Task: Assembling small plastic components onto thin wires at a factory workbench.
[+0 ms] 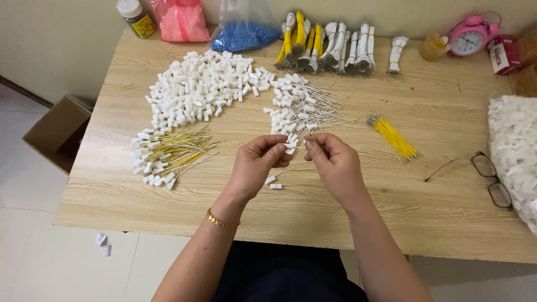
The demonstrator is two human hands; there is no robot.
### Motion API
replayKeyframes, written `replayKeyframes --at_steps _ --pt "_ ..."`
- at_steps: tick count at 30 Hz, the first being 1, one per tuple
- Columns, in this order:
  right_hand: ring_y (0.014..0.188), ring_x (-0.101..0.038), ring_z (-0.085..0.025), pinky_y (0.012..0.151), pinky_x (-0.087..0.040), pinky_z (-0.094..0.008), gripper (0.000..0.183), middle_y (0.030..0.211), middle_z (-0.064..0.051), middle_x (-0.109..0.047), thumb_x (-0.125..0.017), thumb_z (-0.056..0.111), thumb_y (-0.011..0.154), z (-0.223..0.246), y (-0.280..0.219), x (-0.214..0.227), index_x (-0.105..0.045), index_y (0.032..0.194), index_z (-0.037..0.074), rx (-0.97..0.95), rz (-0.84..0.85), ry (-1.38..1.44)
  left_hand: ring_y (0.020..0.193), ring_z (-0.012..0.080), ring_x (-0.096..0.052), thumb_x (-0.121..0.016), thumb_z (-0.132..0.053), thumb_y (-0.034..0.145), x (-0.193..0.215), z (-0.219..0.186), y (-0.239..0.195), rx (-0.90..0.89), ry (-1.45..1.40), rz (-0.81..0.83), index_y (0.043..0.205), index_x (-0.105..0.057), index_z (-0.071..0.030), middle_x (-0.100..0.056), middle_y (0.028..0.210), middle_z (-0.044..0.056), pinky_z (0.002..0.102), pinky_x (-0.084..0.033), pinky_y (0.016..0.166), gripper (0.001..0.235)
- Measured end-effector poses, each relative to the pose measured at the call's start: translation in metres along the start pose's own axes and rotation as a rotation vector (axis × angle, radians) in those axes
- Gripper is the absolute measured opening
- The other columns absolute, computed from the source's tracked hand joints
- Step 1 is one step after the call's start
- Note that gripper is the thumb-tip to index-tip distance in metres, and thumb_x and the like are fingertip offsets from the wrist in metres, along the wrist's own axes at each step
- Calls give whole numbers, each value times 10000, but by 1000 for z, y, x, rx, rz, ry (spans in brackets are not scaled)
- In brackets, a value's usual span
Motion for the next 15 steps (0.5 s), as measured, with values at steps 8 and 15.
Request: replayKeyframes --at_steps 8,15 --pt "642 -569 -119 617 -513 -288 91 655 -85 -645 -663 83 893 9 -3 -6 -705 964 43 -42 71 -76 768 214 -715 -597 -144 954 3 14 2 39 -112 27 1130 -630 43 -663 925 154 336 -641 705 258" --pt "634 -610 -142 590 -492 -296 80 679 -89 -667 -724 45 821 37 -4 -1 -731 898 67 116 20 -196 773 204 -714 -597 -198 959 -4 9 0 71 -162 55 1103 -634 30 -668 895 145 330 -641 717 272"
Point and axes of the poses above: each hand's wrist, its own y-axis towards the middle knuckle, its own x-axis out of the back of the hand, z = x × y, the point moved 9 cm from there along y, towards the middle knuckle
